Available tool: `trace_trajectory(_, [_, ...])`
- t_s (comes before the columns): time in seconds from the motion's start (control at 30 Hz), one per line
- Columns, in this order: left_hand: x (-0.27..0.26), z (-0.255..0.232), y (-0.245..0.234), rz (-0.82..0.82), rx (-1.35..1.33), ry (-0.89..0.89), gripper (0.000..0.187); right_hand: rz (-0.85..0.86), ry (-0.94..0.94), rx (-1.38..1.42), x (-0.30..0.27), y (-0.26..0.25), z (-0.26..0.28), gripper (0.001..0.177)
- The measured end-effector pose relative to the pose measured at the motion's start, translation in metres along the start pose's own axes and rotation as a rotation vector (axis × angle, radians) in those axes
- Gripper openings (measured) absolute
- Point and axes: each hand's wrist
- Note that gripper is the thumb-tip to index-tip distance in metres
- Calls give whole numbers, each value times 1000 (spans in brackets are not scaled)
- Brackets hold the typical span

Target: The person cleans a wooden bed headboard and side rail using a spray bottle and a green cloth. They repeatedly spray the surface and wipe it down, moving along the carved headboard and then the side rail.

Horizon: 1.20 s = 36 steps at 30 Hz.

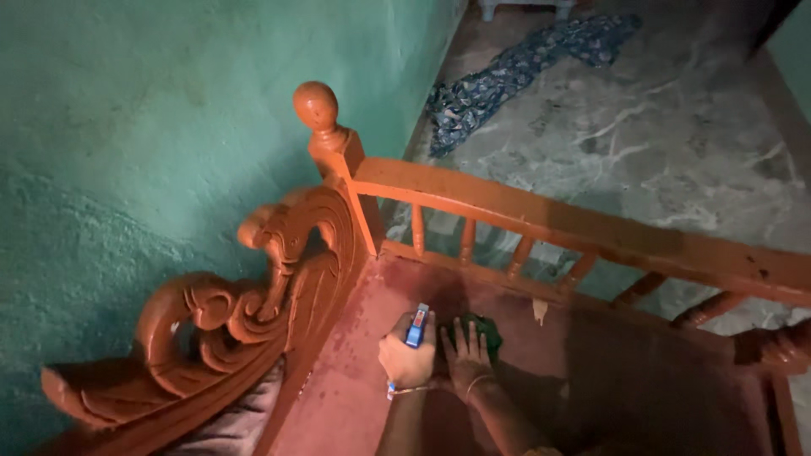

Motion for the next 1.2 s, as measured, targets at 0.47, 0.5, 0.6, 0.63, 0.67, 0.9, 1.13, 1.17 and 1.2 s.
trace_trajectory(0.47, [-24,1,38,-201,-186,83,23,-315,-235,-60,10,-2,-17,67])
trace_trajectory(0.5, [-24,8,44,-234,-232,94,21,-274,-351,-195,20,-10,-18,65])
trace_trajectory(0.6, [-9,29,60,-354,-291,297,18,-137,-551,-591,89,-46,-24,56])
trace_trajectory(0.63, [-1,33,65,-360,-290,254,20,-83,-529,-715,116,-52,-21,52])
trace_trajectory(0.67, [4,36,68,-357,-288,206,22,-255,-459,-585,140,-53,-21,56])
trace_trajectory(0.9, [22,42,75,-324,-170,142,26,-478,-116,210,223,-26,-6,68])
trace_trajectory(1.13, [20,34,76,-303,-262,214,23,-337,-532,-358,103,-44,-23,53])
trace_trajectory(1.17, [18,32,76,-319,-240,292,22,-317,-574,-338,87,-43,-26,55])
trace_trajectory(1.2, [18,30,74,-328,-212,375,21,-249,-607,-361,79,-45,-35,54])
Point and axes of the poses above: each hand's wrist, its own x-axis towards the middle knuckle, its own y-axis out of the palm, z = x × y, and after that the axes turned 5 degrees about y, right-handed
